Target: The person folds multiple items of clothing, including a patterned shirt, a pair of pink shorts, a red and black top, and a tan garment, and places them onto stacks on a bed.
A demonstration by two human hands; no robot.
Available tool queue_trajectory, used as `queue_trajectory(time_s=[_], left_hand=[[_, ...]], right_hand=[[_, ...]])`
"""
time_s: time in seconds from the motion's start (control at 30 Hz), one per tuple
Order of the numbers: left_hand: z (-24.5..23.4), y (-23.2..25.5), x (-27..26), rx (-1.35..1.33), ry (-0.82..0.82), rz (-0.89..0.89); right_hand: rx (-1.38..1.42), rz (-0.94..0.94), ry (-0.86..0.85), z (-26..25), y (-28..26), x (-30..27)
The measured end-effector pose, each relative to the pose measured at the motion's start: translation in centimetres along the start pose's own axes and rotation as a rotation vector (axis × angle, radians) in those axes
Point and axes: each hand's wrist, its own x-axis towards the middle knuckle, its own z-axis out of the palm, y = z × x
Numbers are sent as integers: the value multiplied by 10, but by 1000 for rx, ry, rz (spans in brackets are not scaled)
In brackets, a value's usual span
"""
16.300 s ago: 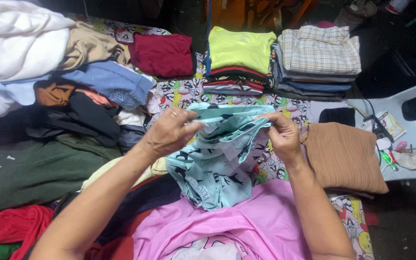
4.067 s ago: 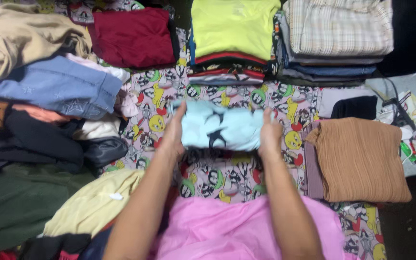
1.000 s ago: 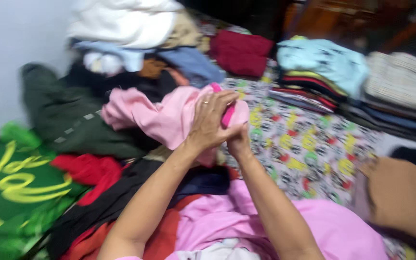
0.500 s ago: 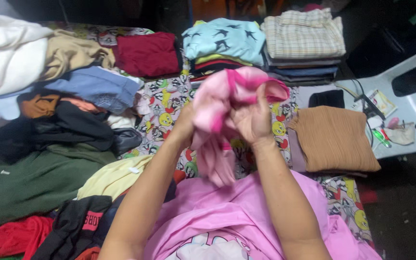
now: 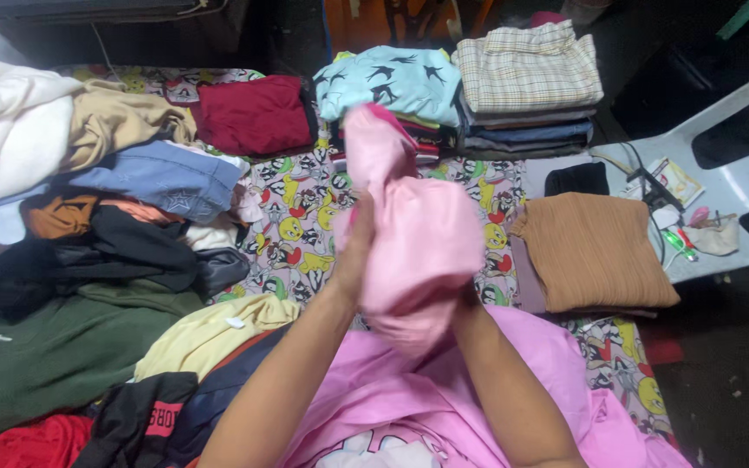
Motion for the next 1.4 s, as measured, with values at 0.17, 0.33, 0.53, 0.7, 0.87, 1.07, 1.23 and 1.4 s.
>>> queue_trajectory(time_s=[0.17, 0.33, 0.53, 0.7, 0.87, 1.07, 1.23, 1.4], left_hand=[[1, -6, -49, 715, -336, 492], [-8, -20, -41, 664, -104, 451], [-58, -28, 28, 534, 290, 507], [-73, -20, 49, 236, 276, 337], [-60, -1, 19, 632, 163, 46], [-42, 12, 8, 170, 273, -198], [-48, 31, 3, 537, -15, 99], [-32, 41, -17, 1501, 236, 286]], right_hand=[[-22, -80, 65, 4, 2, 20], [-330, -283, 188, 0, 9, 24], [-228, 31, -94, 11, -17, -2], [79, 338, -267, 14, -39, -21], [-70, -226, 103, 8, -26, 7], [-812, -859, -95, 47, -39, -36], [-562, -171, -220, 25, -30, -17], [272, 203, -56, 10, -14, 5]])
